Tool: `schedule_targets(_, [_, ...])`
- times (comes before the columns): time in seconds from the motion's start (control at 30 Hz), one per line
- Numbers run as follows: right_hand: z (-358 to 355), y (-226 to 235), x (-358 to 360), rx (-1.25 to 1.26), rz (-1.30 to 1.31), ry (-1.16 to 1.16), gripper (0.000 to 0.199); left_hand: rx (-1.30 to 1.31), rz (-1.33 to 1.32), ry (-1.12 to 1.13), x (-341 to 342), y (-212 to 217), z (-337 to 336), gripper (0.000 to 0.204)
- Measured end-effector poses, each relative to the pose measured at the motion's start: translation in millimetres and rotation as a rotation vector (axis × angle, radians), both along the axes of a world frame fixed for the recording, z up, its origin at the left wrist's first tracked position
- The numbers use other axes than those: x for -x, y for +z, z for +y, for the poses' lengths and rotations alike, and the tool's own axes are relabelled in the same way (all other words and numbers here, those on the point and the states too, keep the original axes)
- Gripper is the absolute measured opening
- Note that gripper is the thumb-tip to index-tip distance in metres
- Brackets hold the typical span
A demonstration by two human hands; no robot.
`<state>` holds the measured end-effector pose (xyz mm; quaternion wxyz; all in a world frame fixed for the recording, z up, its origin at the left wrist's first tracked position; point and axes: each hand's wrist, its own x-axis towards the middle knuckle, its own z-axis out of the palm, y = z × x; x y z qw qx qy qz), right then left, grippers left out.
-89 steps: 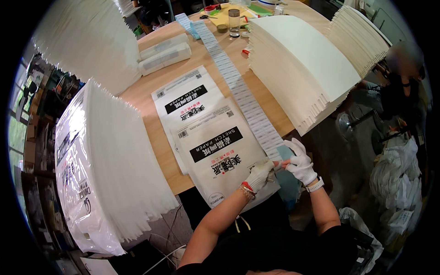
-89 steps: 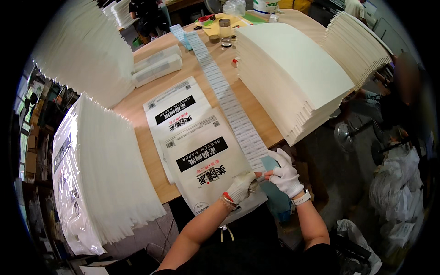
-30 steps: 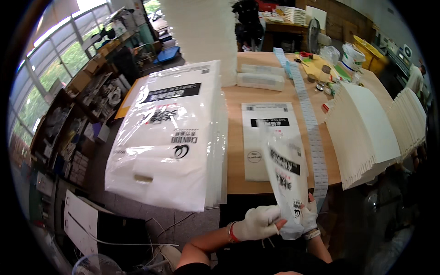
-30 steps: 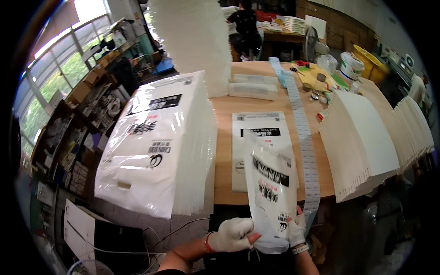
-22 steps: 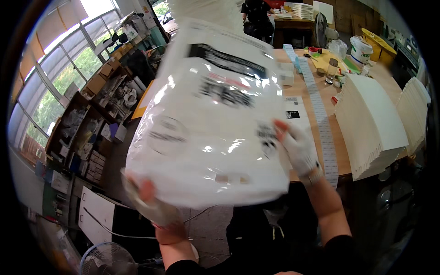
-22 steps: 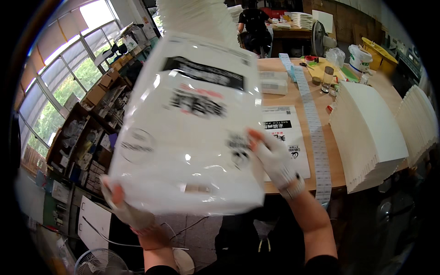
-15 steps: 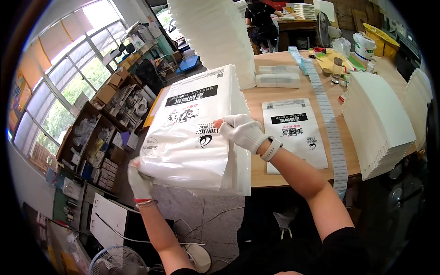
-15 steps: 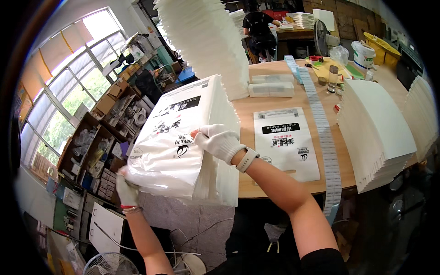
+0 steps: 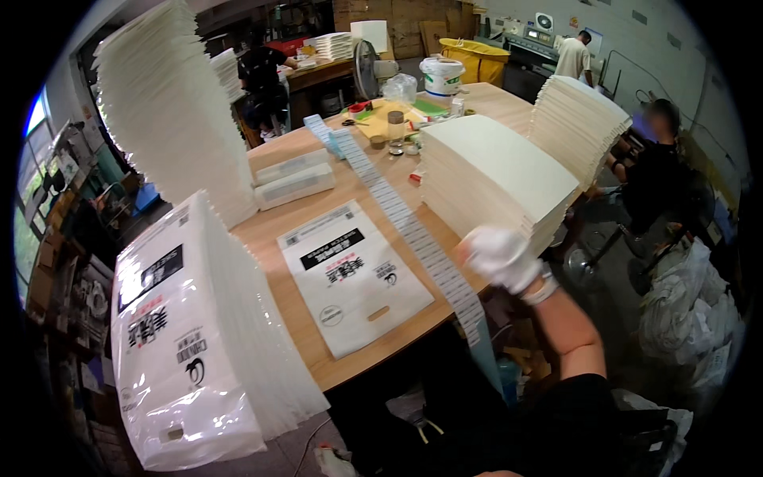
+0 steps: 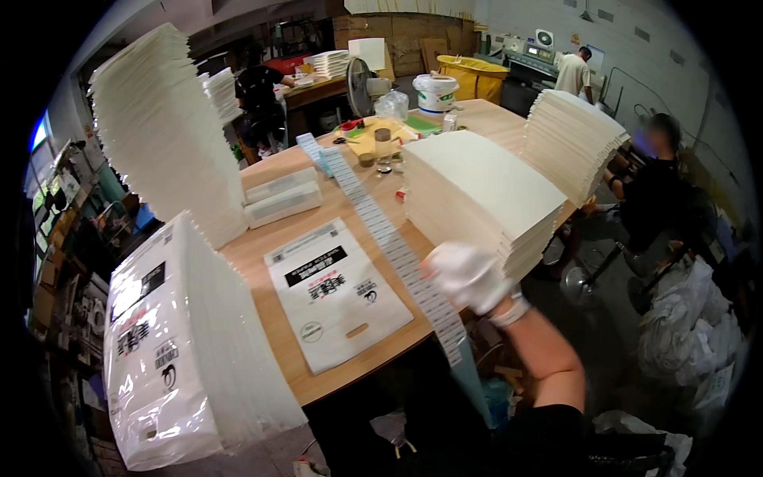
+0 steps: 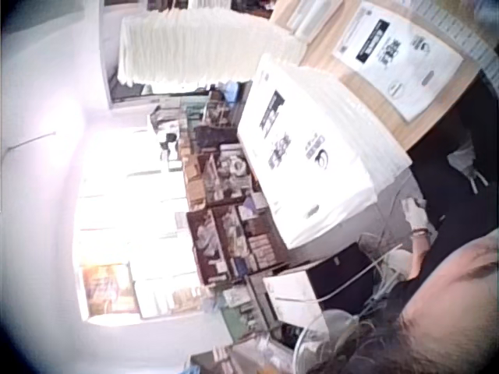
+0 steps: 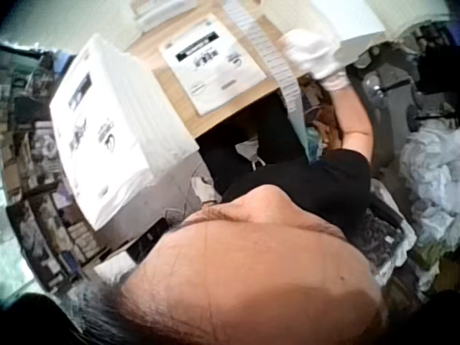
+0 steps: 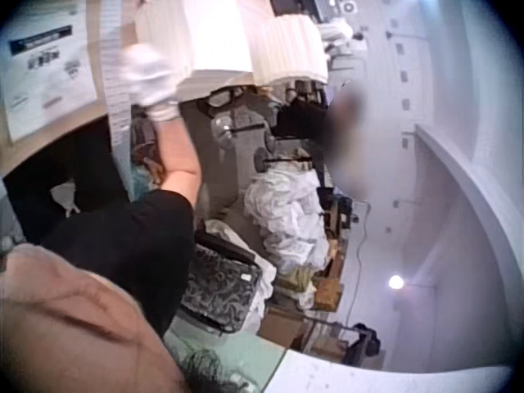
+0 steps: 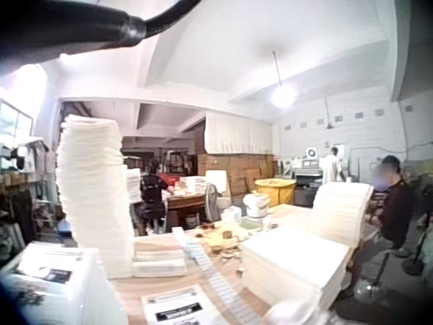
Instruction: The person repeatedly picks up sheets of white paper from a stack on the table and places them into white plastic packaging bags. The person folds the top of the bag over the paper to seal it and then places the filled bag onto a growing stack of completed packages on the left side of the table.
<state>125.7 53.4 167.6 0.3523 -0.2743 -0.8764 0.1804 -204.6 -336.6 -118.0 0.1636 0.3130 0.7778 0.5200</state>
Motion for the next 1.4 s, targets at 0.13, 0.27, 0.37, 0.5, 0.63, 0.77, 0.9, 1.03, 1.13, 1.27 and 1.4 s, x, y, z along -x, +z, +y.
schedule_targets(0.13, [21.0,48.3,-108.5,-0.158,-0.534,-0.55,0.051,0.147,-0.837,-0.078,-34.3,48.9,72.0,0.007])
schedule_targets(0.27, [46.8,34.3,-154.2,0.161,-0.334,-0.515,0.033,0.196,-0.541,-0.466,-54.5,85.6,148.0,0.01])
schedule_targets(0.37, [56.3,31.5,-169.6,-0.087,-0.28,-0.507,0.021,0.111,-0.622,-0.802,-96.4,136.1,210.1,0.015])
schedule_targets(0.5, [9.2,63.1,-127.3,-0.652,-0.413,-0.523,0.01,-0.127,-0.46,-1.309,-187.0,222.2,302.9,0.028])
schedule_targets(0.63, [-83.5,82.2,-44.5,-0.374,-0.602,-0.06,0.015,0.005,-1.451,-1.091,-211.0,250.5,326.5,0.042])
schedule_targets(0.77, [-71.3,59.8,-129.9,0.011,-0.192,-0.268,0.011,0.01,-1.265,-1.202,-197.0,284.6,298.1,0.054])
schedule_targets(0.9, [-88.1,-17.2,-114.0,0.906,0.432,-0.521,0.021,-0.191,-0.652,-1.202,-166.9,263.7,264.6,0.072])
schedule_targets(1.03, [-132.9,-96.3,2.7,0.686,0.788,-0.395,0.033,-0.418,0.509,-0.901,-203.7,200.0,228.4,0.095])
schedule_targets(1.13, [-125.2,-109.4,14.1,0.438,0.649,-0.572,0.037,-0.251,0.473,-1.161,-175.3,206.2,235.8,0.08])
schedule_targets(1.27, [-104.7,-131.7,-18.4,0.409,0.395,-0.555,0.025,0.265,0.328,-0.694,-105.5,153.8,311.8,0.044])
schedule_targets(1.4, [-113.9,-93.3,-18.6,0.505,0.236,-0.548,0.024,0.412,0.626,-0.679,-40.2,66.1,353.9,0.033])
